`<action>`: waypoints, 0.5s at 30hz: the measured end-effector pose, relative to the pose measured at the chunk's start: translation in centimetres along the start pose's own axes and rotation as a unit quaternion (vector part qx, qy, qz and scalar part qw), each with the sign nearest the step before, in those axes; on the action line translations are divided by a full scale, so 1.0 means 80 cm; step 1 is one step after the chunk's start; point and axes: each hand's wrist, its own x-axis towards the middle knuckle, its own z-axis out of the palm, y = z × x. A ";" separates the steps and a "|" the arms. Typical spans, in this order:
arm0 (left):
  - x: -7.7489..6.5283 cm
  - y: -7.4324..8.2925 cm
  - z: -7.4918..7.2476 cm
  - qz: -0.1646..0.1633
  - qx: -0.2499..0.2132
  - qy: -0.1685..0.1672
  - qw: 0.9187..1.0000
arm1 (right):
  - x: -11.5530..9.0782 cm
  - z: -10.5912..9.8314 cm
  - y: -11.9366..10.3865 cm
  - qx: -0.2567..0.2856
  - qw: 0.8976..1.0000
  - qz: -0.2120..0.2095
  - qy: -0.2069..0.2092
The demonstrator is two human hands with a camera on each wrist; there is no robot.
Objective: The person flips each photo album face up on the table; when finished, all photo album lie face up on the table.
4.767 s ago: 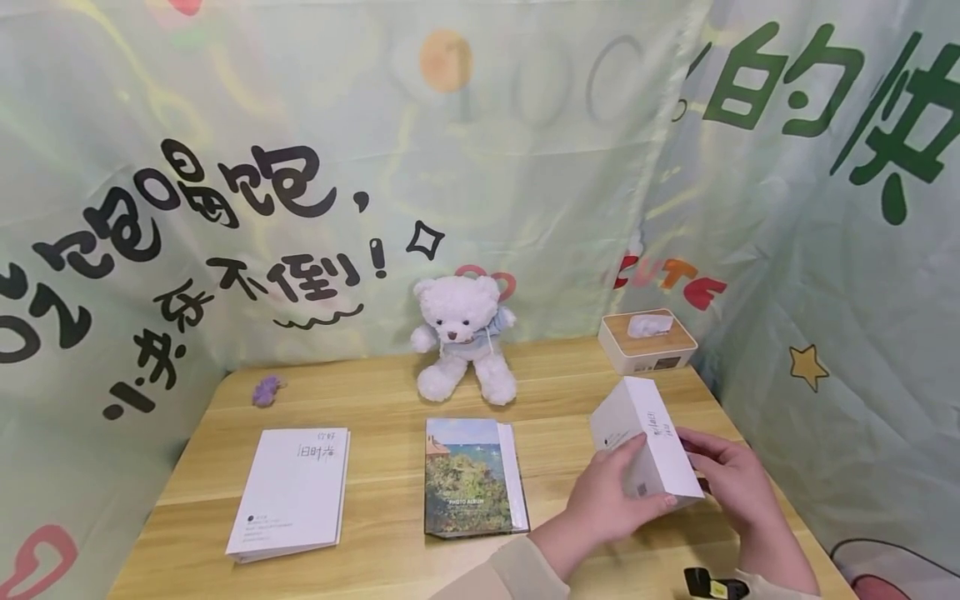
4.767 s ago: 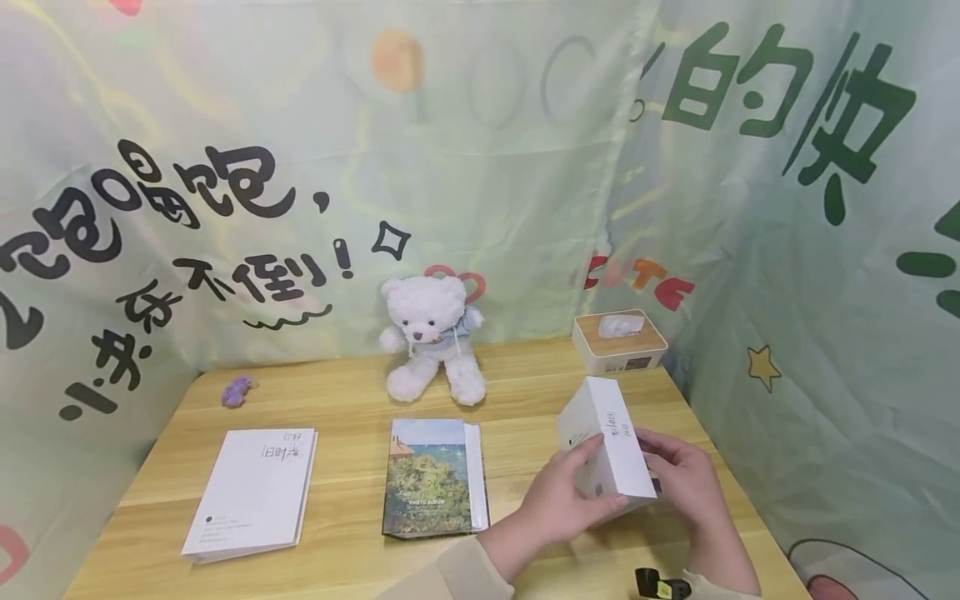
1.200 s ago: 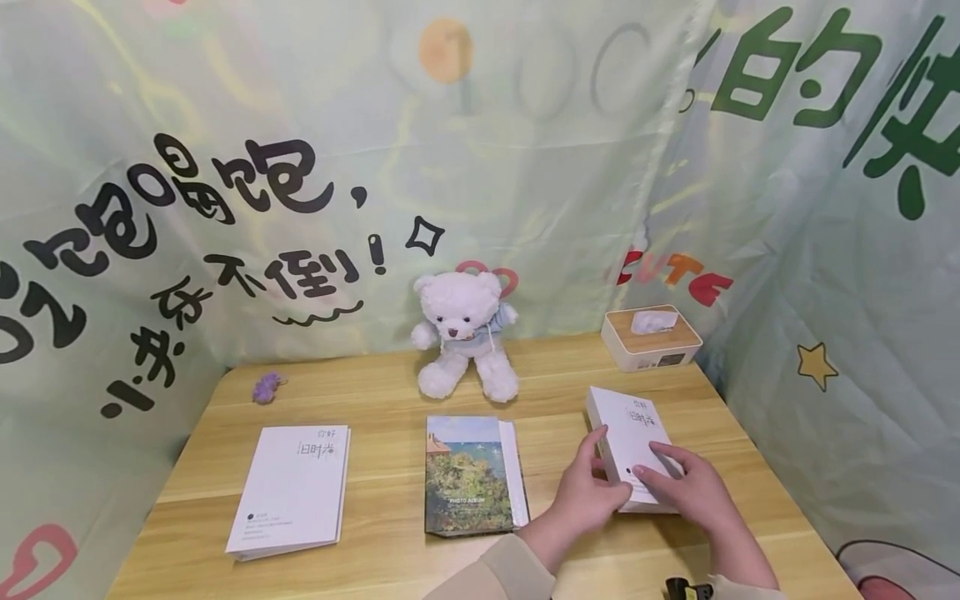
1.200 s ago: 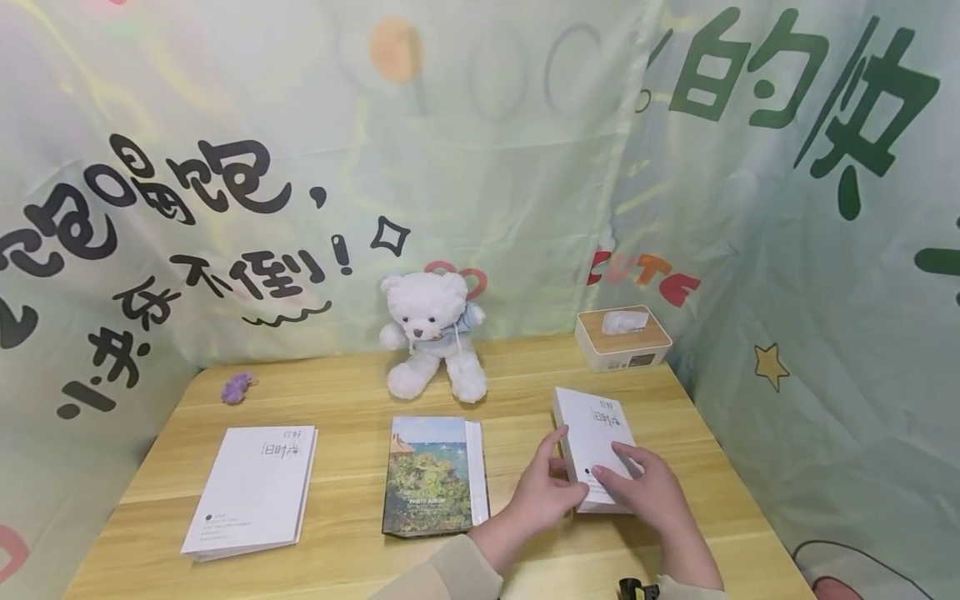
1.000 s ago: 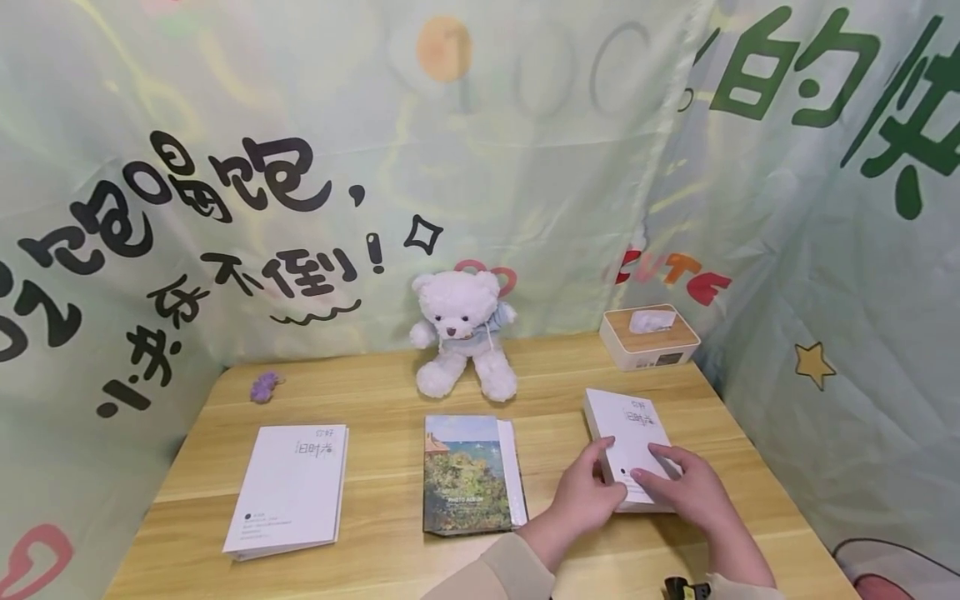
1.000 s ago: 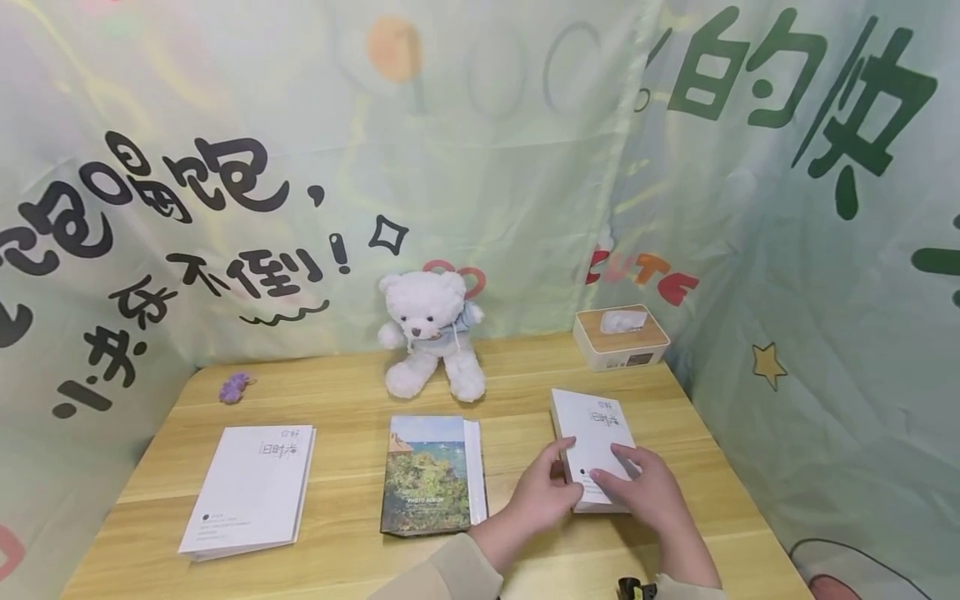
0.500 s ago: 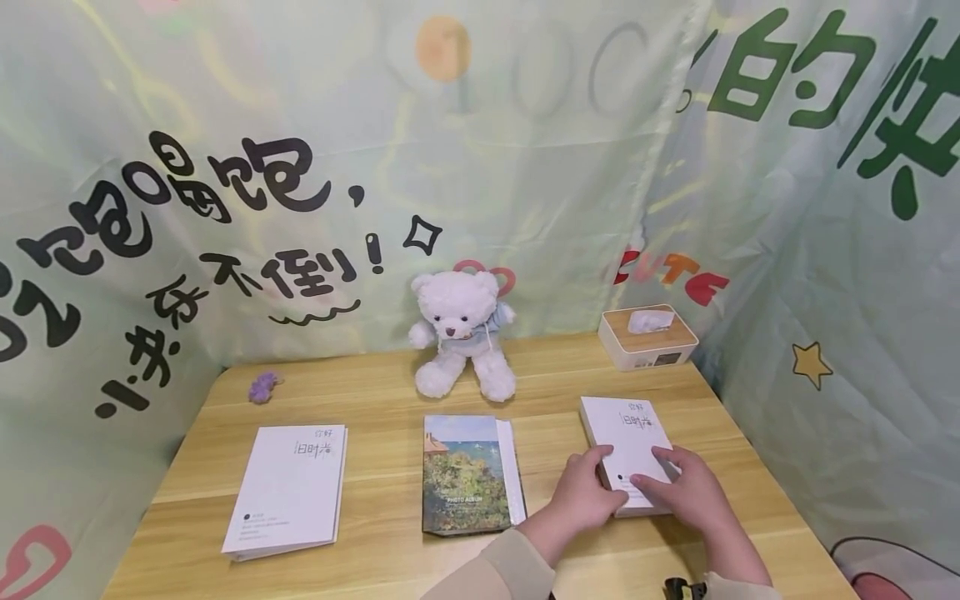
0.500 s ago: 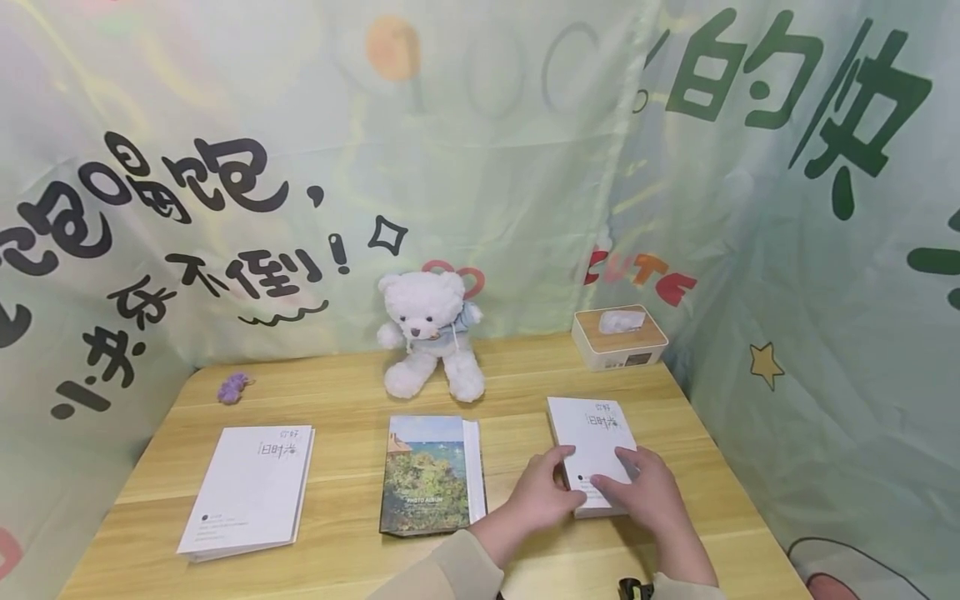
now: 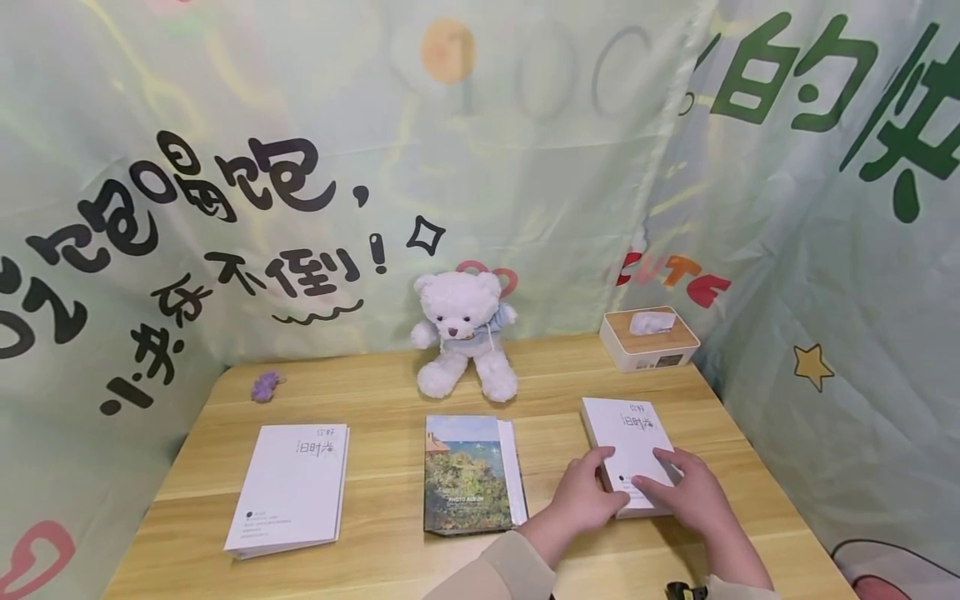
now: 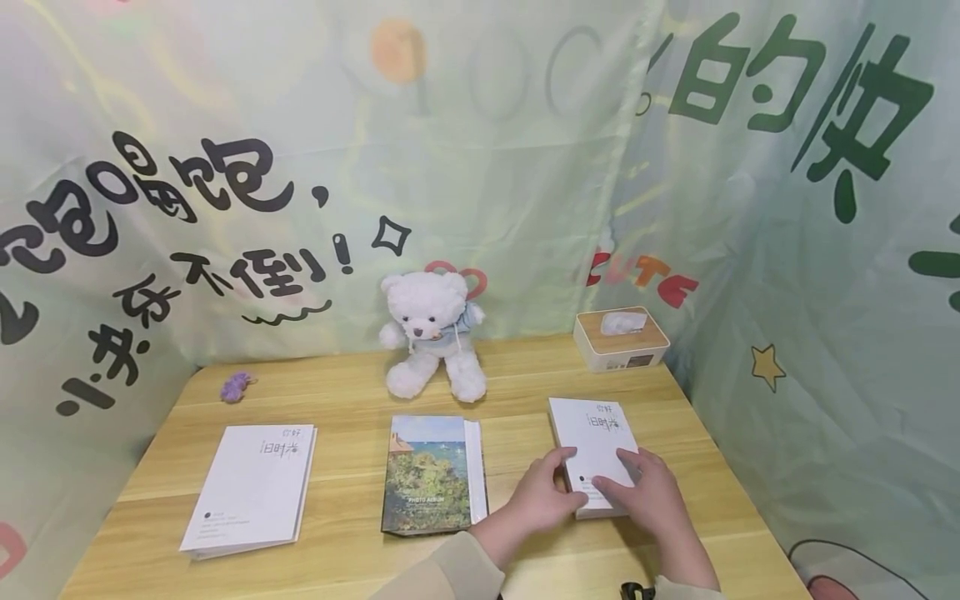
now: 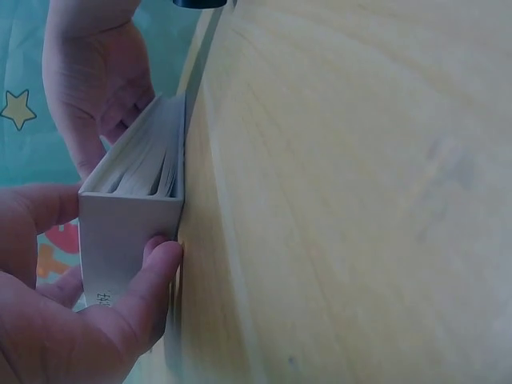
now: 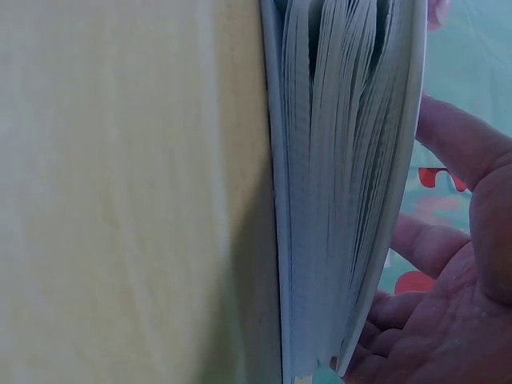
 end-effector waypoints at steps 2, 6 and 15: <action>0.001 -0.001 0.001 -0.001 0.001 0.000 1.000 | 0.000 0.000 0.000 0.002 1.000 0.002 -0.001; 0.003 -0.002 0.002 -0.008 0.001 0.001 1.000 | 0.002 0.001 -0.002 0.008 1.000 0.004 -0.002; 0.002 0.001 0.005 -0.018 0.009 0.007 1.000 | 0.003 -0.001 0.003 0.004 1.000 0.000 -0.009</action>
